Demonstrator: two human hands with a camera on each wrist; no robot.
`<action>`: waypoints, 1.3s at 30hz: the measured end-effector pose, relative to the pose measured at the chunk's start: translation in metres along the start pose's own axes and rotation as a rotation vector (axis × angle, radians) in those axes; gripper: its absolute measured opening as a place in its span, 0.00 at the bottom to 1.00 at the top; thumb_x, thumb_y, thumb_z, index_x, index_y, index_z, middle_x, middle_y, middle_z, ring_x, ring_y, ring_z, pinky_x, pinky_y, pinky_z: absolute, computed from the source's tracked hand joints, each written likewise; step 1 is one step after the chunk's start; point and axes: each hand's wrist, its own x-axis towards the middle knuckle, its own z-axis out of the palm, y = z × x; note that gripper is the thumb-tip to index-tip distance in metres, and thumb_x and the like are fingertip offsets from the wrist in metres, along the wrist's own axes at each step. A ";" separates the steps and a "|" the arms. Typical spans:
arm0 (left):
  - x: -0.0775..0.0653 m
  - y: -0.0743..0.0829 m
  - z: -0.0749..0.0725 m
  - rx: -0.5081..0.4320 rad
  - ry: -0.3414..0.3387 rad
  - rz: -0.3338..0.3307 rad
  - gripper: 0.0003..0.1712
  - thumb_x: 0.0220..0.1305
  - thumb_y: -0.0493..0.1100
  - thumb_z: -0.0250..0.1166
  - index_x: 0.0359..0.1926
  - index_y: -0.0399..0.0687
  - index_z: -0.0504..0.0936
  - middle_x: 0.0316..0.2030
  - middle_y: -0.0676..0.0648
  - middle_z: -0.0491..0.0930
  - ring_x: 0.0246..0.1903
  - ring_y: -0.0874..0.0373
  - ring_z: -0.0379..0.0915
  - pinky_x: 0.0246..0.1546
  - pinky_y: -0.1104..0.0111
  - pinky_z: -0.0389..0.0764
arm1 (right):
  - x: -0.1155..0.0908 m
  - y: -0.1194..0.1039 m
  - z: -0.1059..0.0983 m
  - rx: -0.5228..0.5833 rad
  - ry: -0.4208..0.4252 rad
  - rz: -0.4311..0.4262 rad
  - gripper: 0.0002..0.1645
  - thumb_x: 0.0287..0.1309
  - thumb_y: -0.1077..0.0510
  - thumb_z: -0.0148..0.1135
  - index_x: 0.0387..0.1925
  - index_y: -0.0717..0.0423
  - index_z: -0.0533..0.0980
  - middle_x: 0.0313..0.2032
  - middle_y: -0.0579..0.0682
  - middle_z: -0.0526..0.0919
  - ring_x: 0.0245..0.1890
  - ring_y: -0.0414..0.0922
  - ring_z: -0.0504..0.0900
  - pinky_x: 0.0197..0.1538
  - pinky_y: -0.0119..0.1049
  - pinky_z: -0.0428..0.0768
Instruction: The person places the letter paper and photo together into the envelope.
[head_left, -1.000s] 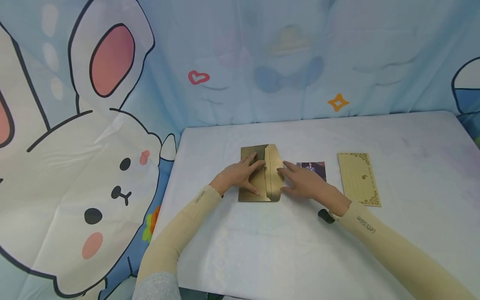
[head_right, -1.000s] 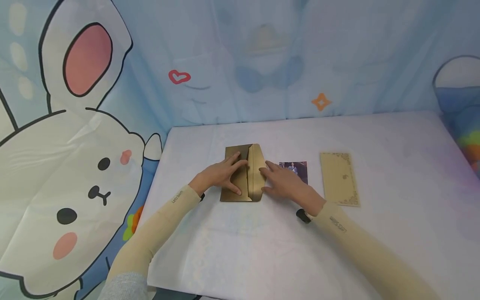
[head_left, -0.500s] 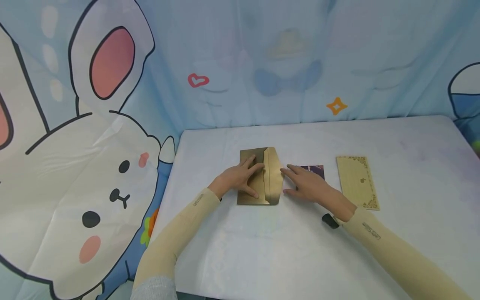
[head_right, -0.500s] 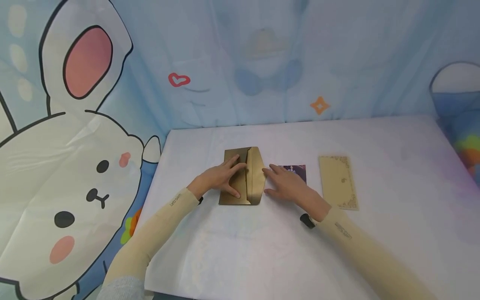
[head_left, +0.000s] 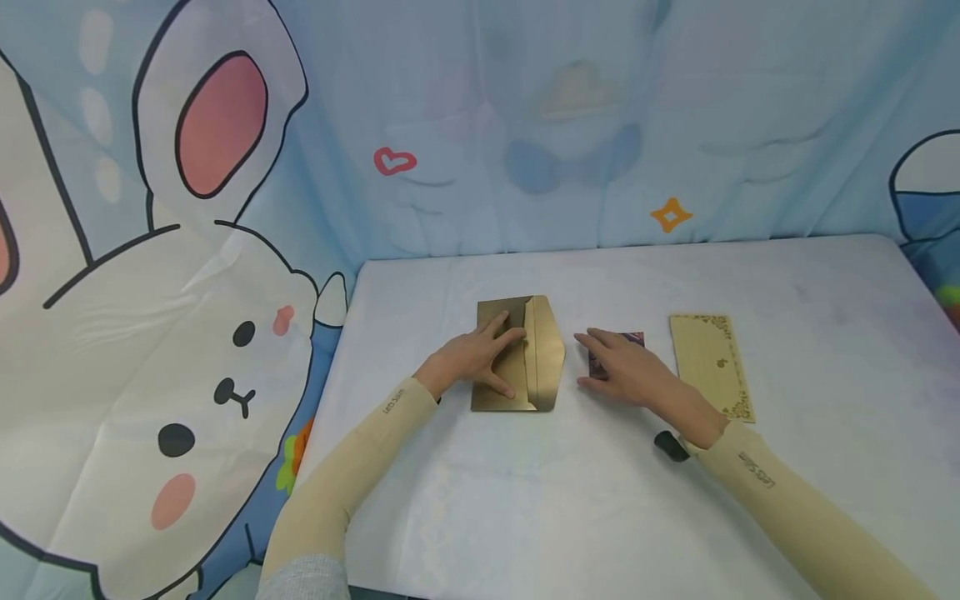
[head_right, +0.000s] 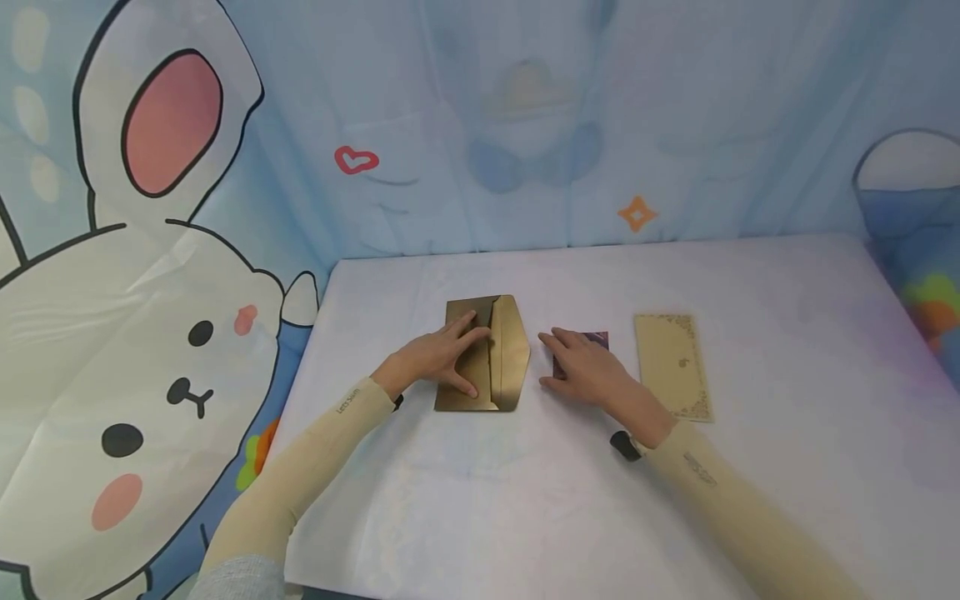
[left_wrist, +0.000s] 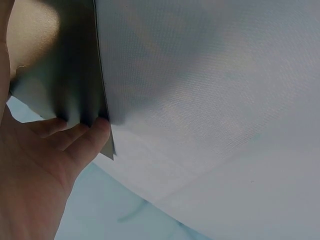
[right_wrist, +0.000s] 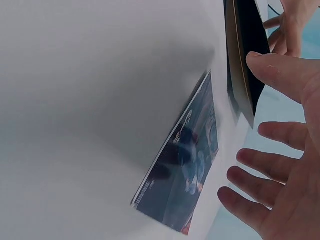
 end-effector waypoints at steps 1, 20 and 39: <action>0.000 0.000 0.000 0.000 -0.003 0.001 0.66 0.47 0.77 0.69 0.79 0.66 0.45 0.80 0.37 0.38 0.77 0.39 0.48 0.54 0.51 0.81 | -0.001 0.001 0.000 0.002 0.006 -0.003 0.44 0.62 0.45 0.69 0.71 0.62 0.65 0.68 0.69 0.69 0.68 0.65 0.70 0.66 0.59 0.71; -0.002 0.000 0.001 -0.031 -0.003 0.006 0.66 0.47 0.76 0.70 0.80 0.65 0.45 0.80 0.37 0.37 0.78 0.39 0.47 0.58 0.50 0.79 | -0.015 0.030 0.006 0.014 0.082 0.017 0.45 0.60 0.45 0.70 0.70 0.64 0.66 0.66 0.73 0.68 0.65 0.70 0.69 0.64 0.64 0.70; -0.002 -0.001 -0.001 -0.055 0.005 0.014 0.66 0.48 0.75 0.71 0.79 0.64 0.46 0.80 0.37 0.38 0.77 0.40 0.50 0.59 0.51 0.78 | -0.023 0.049 0.004 0.004 0.003 0.115 0.48 0.62 0.46 0.68 0.72 0.67 0.60 0.70 0.75 0.61 0.68 0.71 0.64 0.67 0.65 0.66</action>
